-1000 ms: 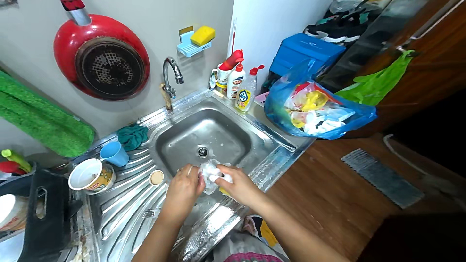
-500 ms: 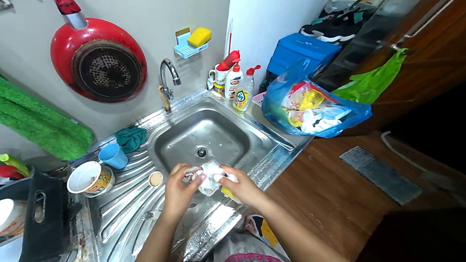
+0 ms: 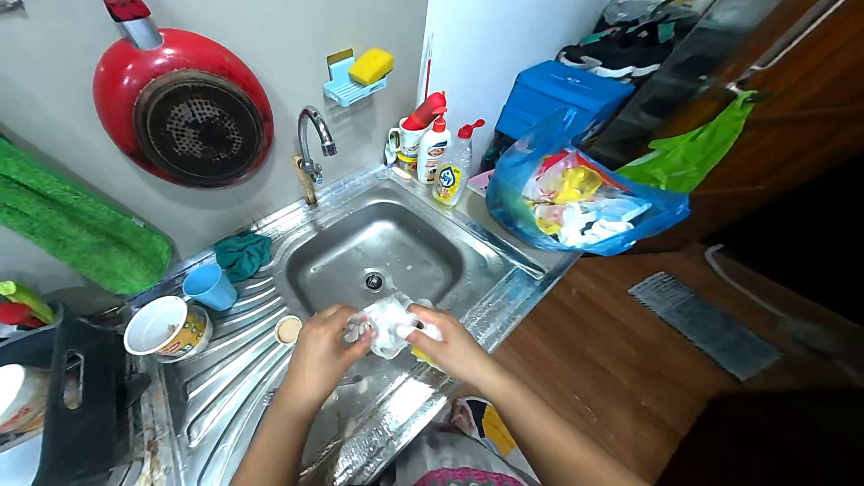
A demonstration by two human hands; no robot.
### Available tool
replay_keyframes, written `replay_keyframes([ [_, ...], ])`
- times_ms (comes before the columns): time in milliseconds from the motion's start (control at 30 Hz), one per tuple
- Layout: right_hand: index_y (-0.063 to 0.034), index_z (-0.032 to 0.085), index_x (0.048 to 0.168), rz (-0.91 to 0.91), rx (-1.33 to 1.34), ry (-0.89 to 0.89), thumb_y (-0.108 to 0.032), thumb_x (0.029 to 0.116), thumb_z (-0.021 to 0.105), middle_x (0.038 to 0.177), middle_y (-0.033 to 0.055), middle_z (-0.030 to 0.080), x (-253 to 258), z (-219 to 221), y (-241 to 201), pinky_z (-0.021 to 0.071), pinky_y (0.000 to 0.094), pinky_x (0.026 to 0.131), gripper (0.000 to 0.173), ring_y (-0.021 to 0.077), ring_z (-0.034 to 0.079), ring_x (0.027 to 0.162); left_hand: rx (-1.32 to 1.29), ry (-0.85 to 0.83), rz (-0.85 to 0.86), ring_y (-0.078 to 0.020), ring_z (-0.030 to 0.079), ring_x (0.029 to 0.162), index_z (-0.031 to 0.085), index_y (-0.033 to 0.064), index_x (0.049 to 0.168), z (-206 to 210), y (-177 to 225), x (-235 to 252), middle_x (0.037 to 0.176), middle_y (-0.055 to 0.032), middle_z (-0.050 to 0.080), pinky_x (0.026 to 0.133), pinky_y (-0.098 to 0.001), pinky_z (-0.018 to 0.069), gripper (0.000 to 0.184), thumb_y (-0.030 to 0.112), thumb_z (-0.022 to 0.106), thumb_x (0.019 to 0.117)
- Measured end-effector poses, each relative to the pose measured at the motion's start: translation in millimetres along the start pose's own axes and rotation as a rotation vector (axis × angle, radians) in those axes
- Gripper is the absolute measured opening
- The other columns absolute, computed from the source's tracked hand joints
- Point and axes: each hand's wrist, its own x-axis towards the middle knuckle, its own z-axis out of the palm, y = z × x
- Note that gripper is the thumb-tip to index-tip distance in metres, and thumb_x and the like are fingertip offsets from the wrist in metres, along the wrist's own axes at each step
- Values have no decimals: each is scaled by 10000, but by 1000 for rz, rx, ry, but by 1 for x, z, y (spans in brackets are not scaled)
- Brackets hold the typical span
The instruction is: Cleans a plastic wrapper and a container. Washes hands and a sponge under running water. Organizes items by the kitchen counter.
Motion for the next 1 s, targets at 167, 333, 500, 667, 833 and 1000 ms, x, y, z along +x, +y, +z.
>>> replay_keyframes([
  [167, -161, 719, 1067, -78, -61, -2, -419, 977, 616, 934, 14, 665, 1, -2, -2, 549, 396, 832, 292, 134, 644, 907, 85, -39, 60, -46, 665, 764, 740, 159, 903, -4, 1, 5, 881, 67, 707, 700, -285, 597, 135, 246, 791, 813],
  [333, -146, 714, 1061, -67, -31, -37, -401, 992, 605, 961, 24, 660, 0, 1, 2, 544, 395, 853, 285, 135, 638, 930, 151, -11, 83, -74, 675, 745, 738, 128, 877, 2, -5, 2, 844, 41, 704, 696, -317, 606, 83, 198, 752, 836],
  [500, -108, 695, 1155, -35, 108, -63, -348, 1012, 585, 1000, 43, 686, -4, -1, 0, 571, 360, 859, 300, 122, 668, 917, -203, 31, -96, -49, 673, 767, 761, 151, 1034, 0, -8, -1, 941, 59, 725, 685, -259, 602, 134, 179, 692, 922],
  [667, -104, 686, 1132, -57, 159, -59, -339, 1009, 582, 946, 36, 690, -3, -2, 0, 590, 341, 799, 285, 116, 681, 844, -446, 20, -224, -130, 715, 872, 775, 151, 1122, -1, -3, -4, 1050, 14, 729, 748, -320, 640, 359, 194, 872, 778],
  [833, -120, 696, 1083, -56, 107, -53, -350, 994, 596, 930, 26, 680, -3, -2, 1, 581, 348, 798, 267, 118, 671, 851, -282, 95, -132, -73, 690, 785, 779, 172, 877, 3, -1, -7, 934, 50, 721, 665, -264, 615, 44, 203, 803, 859],
  [1000, -129, 695, 1080, -59, 70, -37, -368, 991, 594, 935, 26, 672, -4, 0, 2, 572, 362, 807, 274, 123, 663, 865, 53, 74, -9, -64, 674, 833, 750, 126, 989, 7, 4, -9, 957, 26, 688, 753, -285, 604, 168, 271, 666, 973],
])
